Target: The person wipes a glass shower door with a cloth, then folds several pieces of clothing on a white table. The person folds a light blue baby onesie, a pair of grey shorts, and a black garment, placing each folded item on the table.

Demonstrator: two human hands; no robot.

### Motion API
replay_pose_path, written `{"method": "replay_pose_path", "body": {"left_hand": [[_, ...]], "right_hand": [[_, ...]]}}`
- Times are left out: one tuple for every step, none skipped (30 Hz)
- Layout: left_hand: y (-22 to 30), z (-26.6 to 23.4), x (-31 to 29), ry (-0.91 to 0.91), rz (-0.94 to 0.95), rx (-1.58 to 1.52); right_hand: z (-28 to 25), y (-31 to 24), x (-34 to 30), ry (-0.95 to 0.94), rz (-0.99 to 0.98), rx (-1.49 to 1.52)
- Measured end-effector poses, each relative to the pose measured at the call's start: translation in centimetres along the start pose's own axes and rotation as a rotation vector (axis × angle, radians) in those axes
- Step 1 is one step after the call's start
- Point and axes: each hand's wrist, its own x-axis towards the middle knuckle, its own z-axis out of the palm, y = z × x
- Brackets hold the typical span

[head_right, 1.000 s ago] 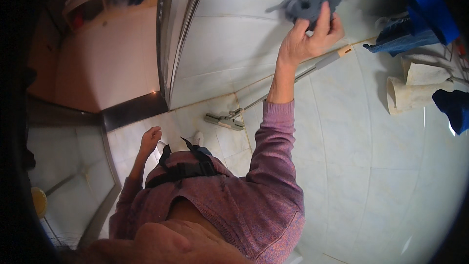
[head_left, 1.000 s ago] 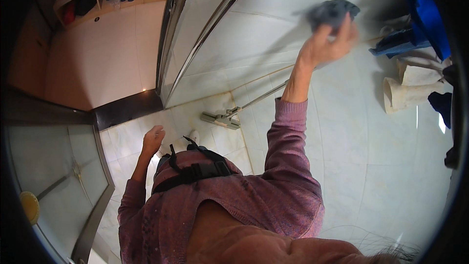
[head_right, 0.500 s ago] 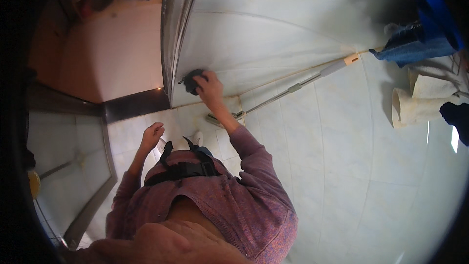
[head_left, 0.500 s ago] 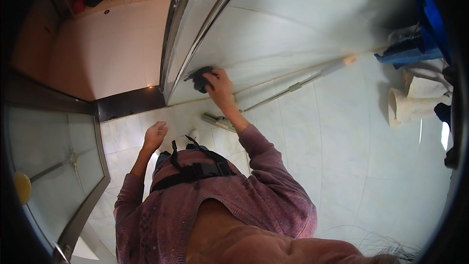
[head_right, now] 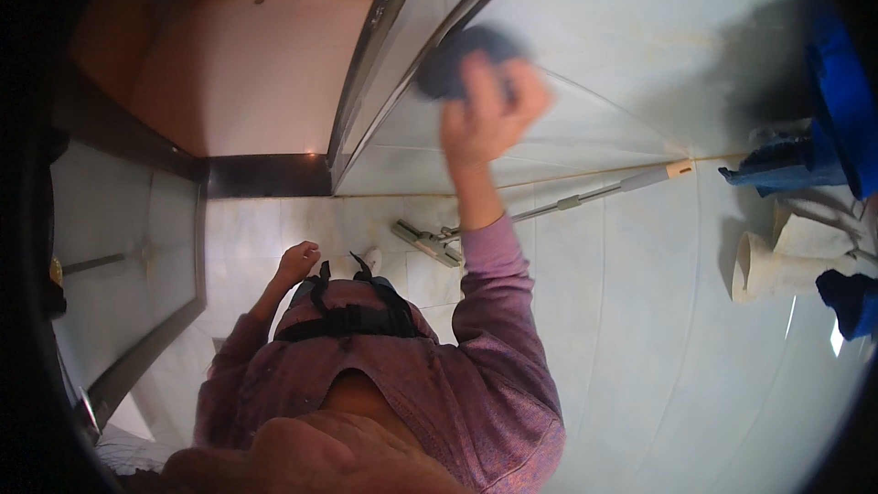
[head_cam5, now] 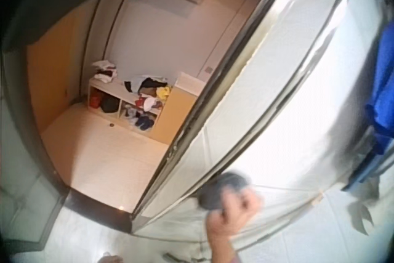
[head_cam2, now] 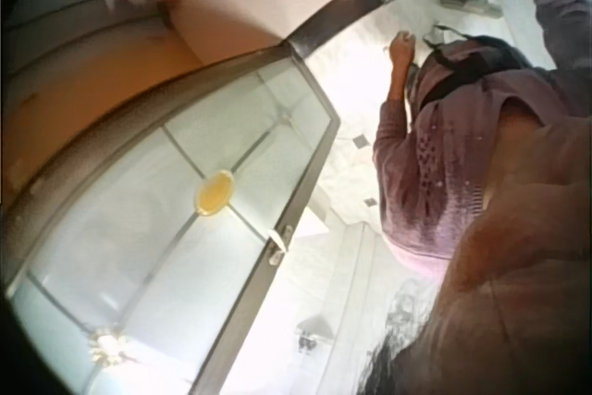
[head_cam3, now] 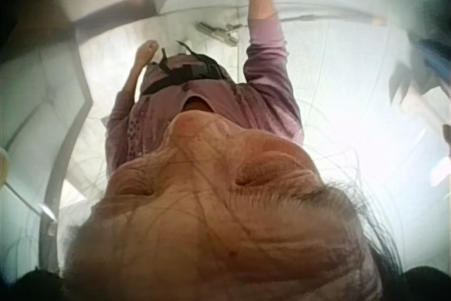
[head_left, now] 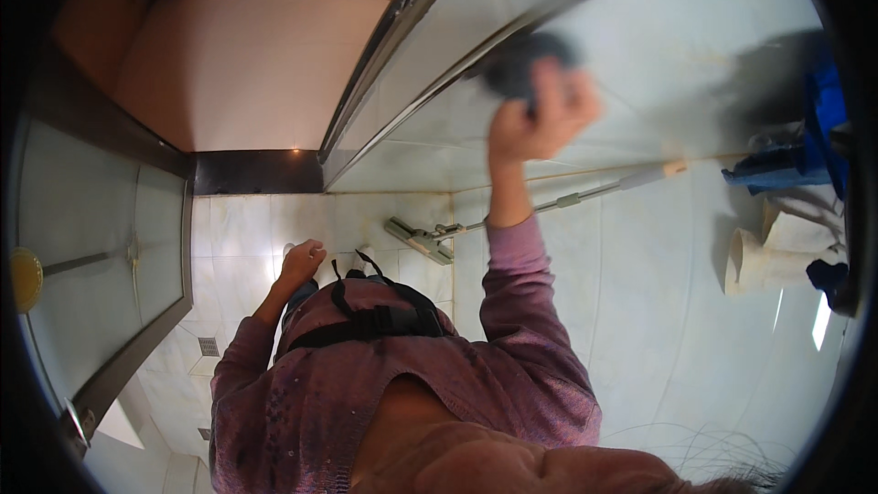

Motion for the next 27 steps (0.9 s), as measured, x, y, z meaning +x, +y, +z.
{"method": "replay_pose_path", "body": {"left_hand": [[-0.2,-0.2,-0.1,0.015,0.007,-0.001],[-0.4,-0.5,0.0,0.018,0.007,0.004],[-0.5,-0.8,0.0,0.019,0.009,0.009],[-0.5,-1.2,0.1,0.025,0.003,0.016],[-0.5,-1.5,0.3,0.033,0.012,0.021],[-0.5,-1.8,0.5,0.046,0.012,0.025],[-0.6,-2.0,0.7,0.059,0.012,0.022],[-0.6,-2.3,0.8,0.066,0.010,0.024],[-0.6,-2.4,1.0,0.073,0.007,0.031],[-0.7,-2.5,1.1,0.081,0.002,0.034],[-0.8,-2.5,1.2,0.087,-0.019,0.039],[-0.9,-2.5,1.2,0.084,-0.012,0.026],[-1.0,-2.4,1.1,0.078,-0.019,0.015],[-1.1,-2.2,1.1,0.073,-0.039,0.004],[-1.1,-2.1,1.0,0.055,-0.026,0.019],[-1.2,-1.8,0.9,0.039,-0.026,0.031],[-1.3,-1.6,0.8,0.021,-0.035,0.046],[-1.4,-1.3,0.6,0.031,-0.018,0.046],[-1.5,-1.2,0.6,0.022,-0.027,0.047],[-1.6,-1.0,0.6,0.012,-0.037,0.047],[-1.7,-0.9,0.6,0.000,-0.059,0.046],[-1.8,-0.8,0.7,-0.011,-0.060,0.036],[-1.9,-0.8,0.8,-0.010,-0.057,0.053],[-2.0,-0.8,0.9,-0.016,-0.071,0.069],[-2.0,-0.8,1.0,-0.019,-0.090,0.083],[-2.0,-0.8,1.1,-0.006,-0.076,0.065],[-2.0,-0.9,1.2,0.006,-0.069,0.050]], "right_hand": [[0.1,-1.3,-2.9,-0.117,0.079,0.056],[-0.6,-2.4,-5.6,-0.293,0.092,0.080],[-0.3,-3.2,-8.2,-0.307,0.125,0.152],[-0.9,-3.6,-10.2,-0.401,0.136,0.195],[-1.2,-3.7,-11.8,-0.462,0.160,0.197],[-1.6,-3.9,-13.1,-0.513,0.199,0.202],[-2.0,-4.0,-14.0,-0.550,0.260,0.205],[-2.6,-3.8,-14.1,-0.593,0.331,0.246],[-3.0,-3.3,-13.6,-0.594,0.366,0.221],[-3.4,-2.6,-12.6,-0.550,0.398,0.212],[-3.8,-1.9,-11.0,-0.489,0.442,0.209],[-4.1,-0.7,-8.5,-0.421,0.402,0.174],[-4.5,0.5,-5.5,-0.343,0.349,0.120],[-4.6,1.9,-1.9,-0.241,0.283,0.035],[-4.4,2.8,1.6,-0.037,0.239,-0.076],[-3.6,3.7,5.2,0.201,0.331,-0.119],[-3.2,4.6,9.2,0.319,0.324,-0.041],[-2.4,4.5,11.8,0.353,0.310,0.106],[-1.5,4.3,13.7,0.361,0.256,0.276],[-0.5,3.9,14.6,0.332,0.093,0.101],[0.3,3.4,15.1,0.272,-0.092,-0.072],[1.4,2.8,14.3,0.255,-0.154,-0.076],[2.0,2.1,12.6,0.218,-0.178,-0.080],[2.4,1.5,10.5,0.182,-0.220,-0.028],[2.6,1.1,8.1,0.118,-0.185,-0.012],[2.4,0.5,5.4,0.059,-0.168,0.046],[1.9,-0.1,2.4,-0.040,-0.079,0.056]]}}
